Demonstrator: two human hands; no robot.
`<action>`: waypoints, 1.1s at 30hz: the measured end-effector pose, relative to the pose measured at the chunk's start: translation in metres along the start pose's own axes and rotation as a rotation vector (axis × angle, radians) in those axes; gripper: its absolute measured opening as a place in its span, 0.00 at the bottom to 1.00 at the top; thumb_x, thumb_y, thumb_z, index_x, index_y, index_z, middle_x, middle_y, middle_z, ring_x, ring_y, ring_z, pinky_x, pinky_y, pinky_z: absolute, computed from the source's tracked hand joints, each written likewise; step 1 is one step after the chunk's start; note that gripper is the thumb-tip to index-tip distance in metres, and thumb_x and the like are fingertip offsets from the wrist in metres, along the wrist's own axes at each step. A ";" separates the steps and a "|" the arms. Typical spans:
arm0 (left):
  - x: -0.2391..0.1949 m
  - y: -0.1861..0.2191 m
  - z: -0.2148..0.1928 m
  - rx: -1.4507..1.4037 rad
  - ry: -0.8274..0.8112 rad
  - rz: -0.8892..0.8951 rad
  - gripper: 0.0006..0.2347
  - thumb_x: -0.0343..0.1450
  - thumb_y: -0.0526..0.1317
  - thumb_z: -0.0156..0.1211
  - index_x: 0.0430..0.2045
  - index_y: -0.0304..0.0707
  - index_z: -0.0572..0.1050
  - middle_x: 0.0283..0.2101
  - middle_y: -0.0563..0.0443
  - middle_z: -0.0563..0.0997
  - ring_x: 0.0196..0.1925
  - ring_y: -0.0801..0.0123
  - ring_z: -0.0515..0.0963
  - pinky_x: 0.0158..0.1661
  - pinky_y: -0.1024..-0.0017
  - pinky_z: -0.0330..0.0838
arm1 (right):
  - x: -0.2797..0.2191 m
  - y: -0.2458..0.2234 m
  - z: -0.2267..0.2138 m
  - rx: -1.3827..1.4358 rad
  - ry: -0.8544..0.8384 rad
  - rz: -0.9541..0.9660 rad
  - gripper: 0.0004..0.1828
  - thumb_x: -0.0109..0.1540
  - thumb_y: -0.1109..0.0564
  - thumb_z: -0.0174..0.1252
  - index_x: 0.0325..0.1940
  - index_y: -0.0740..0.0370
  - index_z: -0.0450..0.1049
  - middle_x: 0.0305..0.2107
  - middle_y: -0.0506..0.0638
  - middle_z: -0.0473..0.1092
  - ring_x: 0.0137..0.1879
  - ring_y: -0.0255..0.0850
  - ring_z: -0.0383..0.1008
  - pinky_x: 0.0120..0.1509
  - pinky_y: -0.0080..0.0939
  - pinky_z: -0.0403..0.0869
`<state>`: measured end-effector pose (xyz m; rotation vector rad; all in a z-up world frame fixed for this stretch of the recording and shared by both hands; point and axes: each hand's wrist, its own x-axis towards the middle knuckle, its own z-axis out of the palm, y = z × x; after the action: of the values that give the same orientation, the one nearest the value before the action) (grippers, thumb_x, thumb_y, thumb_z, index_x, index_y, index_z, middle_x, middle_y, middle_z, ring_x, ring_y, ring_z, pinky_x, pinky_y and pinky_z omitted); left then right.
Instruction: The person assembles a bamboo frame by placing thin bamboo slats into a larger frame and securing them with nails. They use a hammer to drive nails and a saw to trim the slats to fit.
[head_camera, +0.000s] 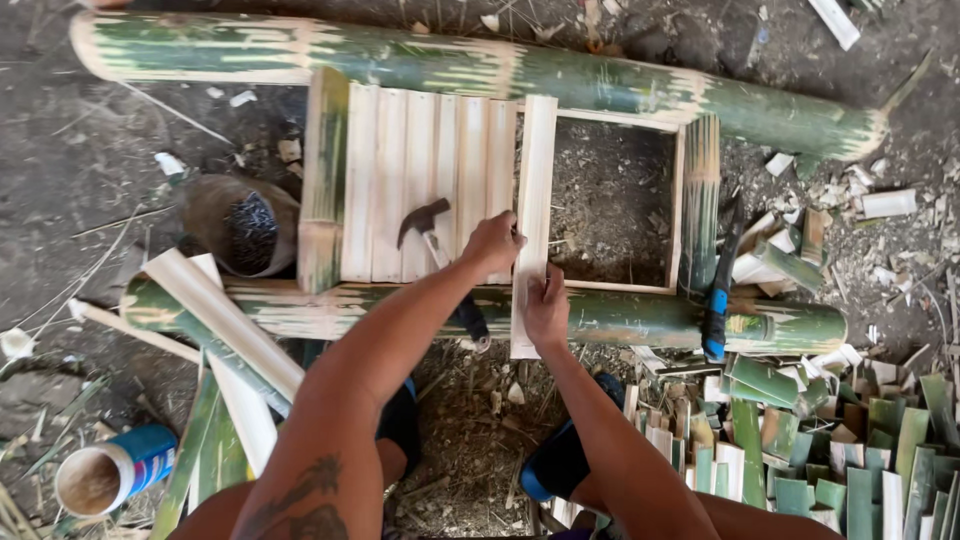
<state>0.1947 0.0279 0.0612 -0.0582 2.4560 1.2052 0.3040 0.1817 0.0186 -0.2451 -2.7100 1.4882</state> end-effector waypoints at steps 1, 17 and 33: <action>0.005 -0.003 0.012 -0.013 -0.021 -0.030 0.16 0.73 0.44 0.61 0.49 0.31 0.73 0.44 0.30 0.82 0.48 0.40 0.82 0.48 0.51 0.76 | 0.006 0.009 -0.001 -0.037 -0.002 0.016 0.18 0.69 0.53 0.51 0.62 0.60 0.65 0.39 0.62 0.75 0.42 0.56 0.77 0.44 0.57 0.74; 0.045 -0.022 0.016 0.070 0.050 -0.014 0.20 0.71 0.46 0.63 0.53 0.31 0.74 0.45 0.31 0.82 0.48 0.43 0.82 0.51 0.56 0.76 | 0.054 0.014 0.010 -0.016 -0.163 0.244 0.13 0.69 0.54 0.51 0.56 0.61 0.69 0.34 0.56 0.74 0.34 0.45 0.74 0.39 0.52 0.75; 0.031 0.005 -0.013 0.749 -0.211 0.428 0.24 0.70 0.37 0.57 0.64 0.40 0.64 0.62 0.41 0.73 0.52 0.60 0.79 0.47 0.68 0.80 | 0.067 0.003 -0.010 0.251 -0.279 0.421 0.12 0.64 0.57 0.61 0.51 0.63 0.76 0.24 0.48 0.69 0.22 0.34 0.59 0.22 0.36 0.65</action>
<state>0.1606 0.0254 0.0605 0.7871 2.6256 0.3232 0.2394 0.2028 0.0186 -0.6774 -2.7518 2.0976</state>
